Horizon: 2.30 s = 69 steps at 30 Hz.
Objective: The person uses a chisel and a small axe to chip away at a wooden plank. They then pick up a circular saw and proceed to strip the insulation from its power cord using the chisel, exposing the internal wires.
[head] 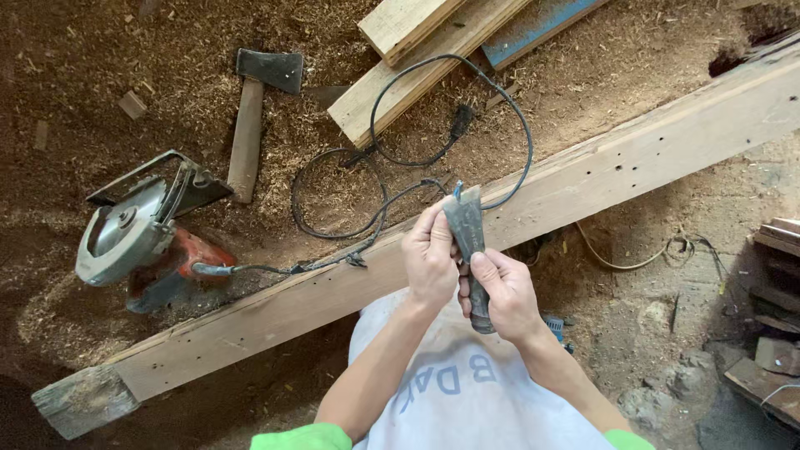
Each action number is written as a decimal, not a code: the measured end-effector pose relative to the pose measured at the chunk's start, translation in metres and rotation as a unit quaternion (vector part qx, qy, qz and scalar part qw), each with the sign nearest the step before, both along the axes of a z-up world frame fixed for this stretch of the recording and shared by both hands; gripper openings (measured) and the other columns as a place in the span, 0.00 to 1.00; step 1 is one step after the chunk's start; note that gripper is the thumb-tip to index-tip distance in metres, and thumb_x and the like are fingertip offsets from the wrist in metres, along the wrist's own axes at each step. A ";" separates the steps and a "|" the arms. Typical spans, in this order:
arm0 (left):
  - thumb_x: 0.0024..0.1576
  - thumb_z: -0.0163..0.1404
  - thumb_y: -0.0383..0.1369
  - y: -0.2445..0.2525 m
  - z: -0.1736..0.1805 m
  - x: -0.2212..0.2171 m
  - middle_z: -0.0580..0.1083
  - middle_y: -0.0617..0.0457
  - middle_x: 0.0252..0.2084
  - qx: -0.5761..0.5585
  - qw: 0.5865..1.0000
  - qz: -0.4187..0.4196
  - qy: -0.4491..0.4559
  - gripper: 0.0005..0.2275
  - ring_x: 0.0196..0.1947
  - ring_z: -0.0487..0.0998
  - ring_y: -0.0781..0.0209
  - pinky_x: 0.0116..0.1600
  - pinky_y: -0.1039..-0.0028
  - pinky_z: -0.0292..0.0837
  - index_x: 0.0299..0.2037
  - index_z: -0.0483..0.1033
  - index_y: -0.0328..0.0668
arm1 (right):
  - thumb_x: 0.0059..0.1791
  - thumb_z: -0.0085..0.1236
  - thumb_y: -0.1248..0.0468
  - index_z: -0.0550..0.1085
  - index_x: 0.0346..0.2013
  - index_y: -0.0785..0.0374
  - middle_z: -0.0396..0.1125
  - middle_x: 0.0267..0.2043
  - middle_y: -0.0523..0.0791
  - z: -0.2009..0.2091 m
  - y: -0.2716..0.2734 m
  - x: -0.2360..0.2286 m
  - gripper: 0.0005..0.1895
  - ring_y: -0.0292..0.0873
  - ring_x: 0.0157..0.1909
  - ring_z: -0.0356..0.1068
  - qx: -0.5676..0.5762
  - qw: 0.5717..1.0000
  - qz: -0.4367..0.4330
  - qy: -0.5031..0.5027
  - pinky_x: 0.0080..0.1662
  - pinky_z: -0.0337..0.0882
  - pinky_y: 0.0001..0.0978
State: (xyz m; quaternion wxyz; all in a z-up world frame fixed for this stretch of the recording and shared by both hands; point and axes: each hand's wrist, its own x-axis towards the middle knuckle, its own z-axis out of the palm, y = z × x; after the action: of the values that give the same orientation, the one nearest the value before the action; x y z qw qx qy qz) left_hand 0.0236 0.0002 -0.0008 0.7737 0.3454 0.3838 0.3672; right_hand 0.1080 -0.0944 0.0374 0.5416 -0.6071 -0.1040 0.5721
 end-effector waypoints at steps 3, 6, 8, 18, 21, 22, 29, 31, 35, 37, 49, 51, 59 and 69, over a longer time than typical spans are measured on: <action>0.69 0.44 0.32 0.000 0.007 0.001 0.68 0.63 0.25 -0.061 0.997 -0.005 -0.055 0.13 0.19 0.59 0.79 0.22 0.83 0.52 0.56 0.75 0.31 | 0.57 0.46 0.54 0.74 0.39 0.70 0.68 0.23 0.45 0.003 -0.001 -0.003 0.19 0.36 0.20 0.67 0.018 0.999 -0.038 -0.022 0.24 0.68 0.27; 0.70 0.45 0.31 0.002 0.017 -0.003 0.67 0.62 0.27 -0.087 0.990 -0.026 -0.108 0.13 0.21 0.57 0.78 0.24 0.83 0.51 0.56 0.76 0.28 | 0.57 0.47 0.53 0.74 0.38 0.70 0.69 0.24 0.46 0.006 -0.006 -0.007 0.20 0.36 0.21 0.68 0.029 0.995 -0.045 -0.080 0.25 0.68 0.26; 0.71 0.46 0.32 0.005 0.022 -0.009 0.64 0.62 0.24 -0.101 0.981 -0.049 -0.159 0.13 0.20 0.56 0.78 0.23 0.84 0.50 0.56 0.76 0.27 | 0.57 0.49 0.53 0.74 0.37 0.70 0.69 0.24 0.46 0.005 -0.006 -0.006 0.20 0.36 0.22 0.68 0.050 0.990 -0.040 -0.127 0.26 0.69 0.27; 0.66 0.47 0.35 0.041 0.011 -0.025 0.67 0.61 0.25 -0.043 0.999 0.030 -0.002 0.14 0.21 0.61 0.76 0.24 0.83 0.54 0.55 0.76 0.31 | 0.55 0.51 0.56 0.74 0.32 0.69 0.69 0.23 0.45 -0.022 0.004 0.068 0.17 0.37 0.22 0.67 -0.003 0.983 0.137 -0.123 0.25 0.68 0.30; 0.67 0.48 0.35 0.048 0.002 -0.021 0.67 0.62 0.26 -0.010 0.999 0.048 0.012 0.14 0.21 0.61 0.78 0.24 0.84 0.53 0.53 0.78 0.31 | 0.56 0.49 0.55 0.73 0.31 0.67 0.67 0.22 0.45 -0.063 0.043 0.081 0.18 0.38 0.19 0.66 -0.091 0.987 0.057 -0.120 0.23 0.66 0.33; 0.67 0.49 0.35 0.046 0.000 -0.018 0.68 0.62 0.26 -0.005 0.999 0.045 0.022 0.13 0.22 0.62 0.78 0.24 0.84 0.54 0.52 0.78 0.32 | 0.57 0.50 0.54 0.72 0.29 0.67 0.67 0.22 0.47 -0.078 0.061 0.084 0.20 0.39 0.19 0.65 -0.136 0.974 0.069 -0.169 0.23 0.66 0.35; 0.65 0.51 0.34 0.030 0.000 -0.014 0.74 0.59 0.30 0.071 0.989 0.048 0.120 0.11 0.23 0.67 0.75 0.25 0.81 0.60 0.48 0.80 0.32 | 0.53 0.59 0.55 0.81 0.40 0.69 0.75 0.37 0.53 -0.105 0.107 0.077 0.17 0.44 0.41 0.72 -0.061 0.781 0.117 -0.611 0.44 0.70 0.34; 0.66 0.51 0.32 0.029 0.002 -0.015 0.75 0.55 0.34 0.205 0.961 0.056 0.178 0.10 0.30 0.73 0.69 0.34 0.77 0.68 0.48 0.80 0.32 | 0.53 0.59 0.58 0.80 0.44 0.68 0.76 0.40 0.50 -0.083 0.093 0.061 0.15 0.40 0.43 0.73 0.056 0.844 0.050 -0.531 0.45 0.73 0.30; 0.65 0.51 0.31 0.023 0.005 -0.010 0.76 0.49 0.35 0.330 0.912 0.048 0.237 0.08 0.34 0.78 0.61 0.39 0.71 0.73 0.45 0.80 0.34 | 0.53 0.61 0.65 0.79 0.47 0.69 0.75 0.37 0.46 -0.037 0.070 0.030 0.11 0.33 0.37 0.71 0.083 0.956 -0.006 -0.280 0.40 0.73 0.25; 0.65 0.51 0.31 0.019 0.006 -0.007 0.76 0.48 0.35 0.348 0.906 0.047 0.237 0.08 0.33 0.78 0.60 0.39 0.71 0.73 0.45 0.79 0.33 | 0.53 0.62 0.66 0.79 0.46 0.69 0.75 0.36 0.46 -0.020 0.068 0.025 0.09 0.34 0.36 0.72 0.084 0.940 -0.003 -0.332 0.38 0.73 0.25; 0.65 0.52 0.30 0.026 0.025 -0.014 0.76 0.48 0.32 0.387 0.891 0.013 0.237 0.06 0.29 0.78 0.58 0.35 0.71 0.73 0.44 0.79 0.35 | 0.52 0.61 0.69 0.76 0.44 0.70 0.75 0.39 0.46 0.007 0.051 0.032 0.08 0.34 0.40 0.74 0.189 0.916 0.014 -0.355 0.44 0.76 0.26; 0.64 0.53 0.29 0.025 0.031 -0.011 0.76 0.47 0.32 0.430 0.870 0.024 0.239 0.05 0.29 0.78 0.56 0.35 0.69 0.72 0.44 0.79 0.36 | 0.51 0.62 0.69 0.75 0.44 0.71 0.75 0.38 0.46 0.006 0.054 0.027 0.09 0.33 0.38 0.73 0.150 0.936 -0.049 -0.314 0.41 0.75 0.25; 0.64 0.53 0.28 0.021 0.028 -0.016 0.72 0.47 0.31 0.492 0.827 -0.033 0.271 0.05 0.27 0.75 0.51 0.32 0.66 0.70 0.45 0.80 0.37 | 0.48 0.59 0.69 0.75 0.31 0.70 0.70 0.25 0.47 0.007 0.050 0.038 0.05 0.33 0.27 0.69 0.115 0.835 0.015 -0.538 0.31 0.71 0.30; 0.67 0.48 0.34 0.038 0.008 -0.016 0.66 0.63 0.23 -0.006 0.965 -0.258 -0.045 0.11 0.21 0.60 0.77 0.25 0.81 0.52 0.41 0.78 0.33 | 0.52 0.53 0.65 0.70 0.34 0.70 0.62 0.23 0.44 -0.017 0.034 0.078 0.08 0.36 0.20 0.59 0.287 0.873 0.069 0.388 0.27 0.66 0.31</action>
State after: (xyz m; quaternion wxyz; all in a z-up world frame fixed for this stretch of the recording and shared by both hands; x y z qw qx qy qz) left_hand 0.0077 0.0386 0.0077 0.8608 0.4113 0.2487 0.1676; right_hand 0.1864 -0.0608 0.0200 0.6479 -0.1454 -0.0862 0.7428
